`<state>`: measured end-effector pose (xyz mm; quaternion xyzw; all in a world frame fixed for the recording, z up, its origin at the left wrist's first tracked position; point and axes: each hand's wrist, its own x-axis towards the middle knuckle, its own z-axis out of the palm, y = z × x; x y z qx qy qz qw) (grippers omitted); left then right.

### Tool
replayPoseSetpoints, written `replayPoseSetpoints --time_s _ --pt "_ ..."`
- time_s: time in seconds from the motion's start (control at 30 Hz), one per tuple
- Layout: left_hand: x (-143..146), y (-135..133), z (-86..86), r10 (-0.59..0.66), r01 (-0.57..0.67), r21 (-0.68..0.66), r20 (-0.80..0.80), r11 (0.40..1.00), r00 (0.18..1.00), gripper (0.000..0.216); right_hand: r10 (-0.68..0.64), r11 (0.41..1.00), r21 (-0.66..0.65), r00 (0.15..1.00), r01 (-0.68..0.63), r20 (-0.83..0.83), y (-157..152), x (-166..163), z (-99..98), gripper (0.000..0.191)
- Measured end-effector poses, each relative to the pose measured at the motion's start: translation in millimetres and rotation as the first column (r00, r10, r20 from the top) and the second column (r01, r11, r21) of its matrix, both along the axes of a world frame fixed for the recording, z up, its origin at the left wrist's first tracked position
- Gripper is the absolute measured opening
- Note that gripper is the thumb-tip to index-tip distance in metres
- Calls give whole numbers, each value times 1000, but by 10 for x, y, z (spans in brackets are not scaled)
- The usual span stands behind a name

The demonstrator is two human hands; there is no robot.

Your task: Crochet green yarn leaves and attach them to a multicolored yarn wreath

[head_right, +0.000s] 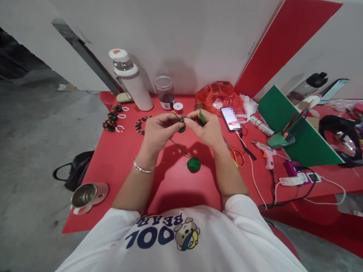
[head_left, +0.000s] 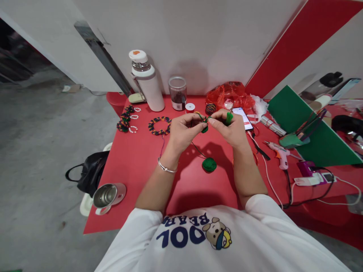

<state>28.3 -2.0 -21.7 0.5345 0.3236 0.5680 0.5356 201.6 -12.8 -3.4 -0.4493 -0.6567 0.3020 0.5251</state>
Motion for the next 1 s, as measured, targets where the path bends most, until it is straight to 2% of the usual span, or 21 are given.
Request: replayPoseSetpoints --time_s 0.23,0.4,0.7,0.87,1.0 --pt "-20 -26 47 -17 22 55 -89 998 996 23 12 1000 -29 1000 -13 -15 8 3 -8 28" --pt "-27 -40 74 -21 27 44 -115 999 993 27 17 999 -30 1000 -17 -13 12 22 -11 26" --pt "-12 -44 64 33 -31 20 -109 999 993 17 25 998 -50 999 -23 26 10 20 -5 19" --pt "-25 -23 39 -27 27 -8 -76 1000 997 16 21 998 -63 1000 -20 19 15 30 -10 18" --pt "-34 -10 39 -72 71 -76 -16 995 997 18 78 990 -115 997 -77 4 30 17 -13 20"
